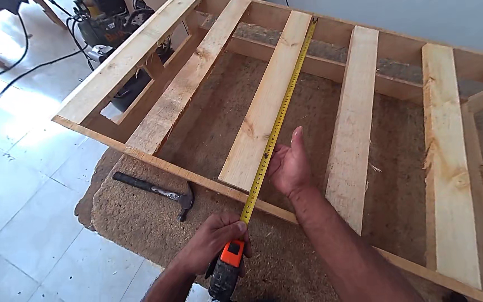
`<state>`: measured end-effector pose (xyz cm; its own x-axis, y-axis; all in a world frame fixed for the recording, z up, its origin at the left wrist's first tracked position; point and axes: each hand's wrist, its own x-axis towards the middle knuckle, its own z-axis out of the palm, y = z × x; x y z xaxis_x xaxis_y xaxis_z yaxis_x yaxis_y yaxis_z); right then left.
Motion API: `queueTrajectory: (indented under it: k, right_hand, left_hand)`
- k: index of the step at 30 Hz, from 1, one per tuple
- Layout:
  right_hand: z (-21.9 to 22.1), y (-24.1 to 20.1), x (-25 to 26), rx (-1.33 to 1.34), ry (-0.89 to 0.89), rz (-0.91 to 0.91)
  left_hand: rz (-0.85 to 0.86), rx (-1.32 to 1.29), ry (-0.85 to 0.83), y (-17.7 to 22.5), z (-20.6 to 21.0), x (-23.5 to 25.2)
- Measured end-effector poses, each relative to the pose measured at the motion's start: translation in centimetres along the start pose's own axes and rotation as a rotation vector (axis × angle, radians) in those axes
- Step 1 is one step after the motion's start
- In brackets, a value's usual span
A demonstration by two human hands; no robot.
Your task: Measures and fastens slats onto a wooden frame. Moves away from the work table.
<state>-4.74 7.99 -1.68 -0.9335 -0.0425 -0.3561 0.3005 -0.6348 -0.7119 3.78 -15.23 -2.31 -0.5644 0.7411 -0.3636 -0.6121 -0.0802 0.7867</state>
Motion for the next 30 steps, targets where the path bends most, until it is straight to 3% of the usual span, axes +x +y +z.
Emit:
queueTrajectory:
  k: [30]
  right_hand:
    - [0.11, -0.27, -0.03, 0.029, -0.035, -0.015]
  left_hand:
    - [0.003, -0.052, -0.023, -0.87, 0.17, 0.53]
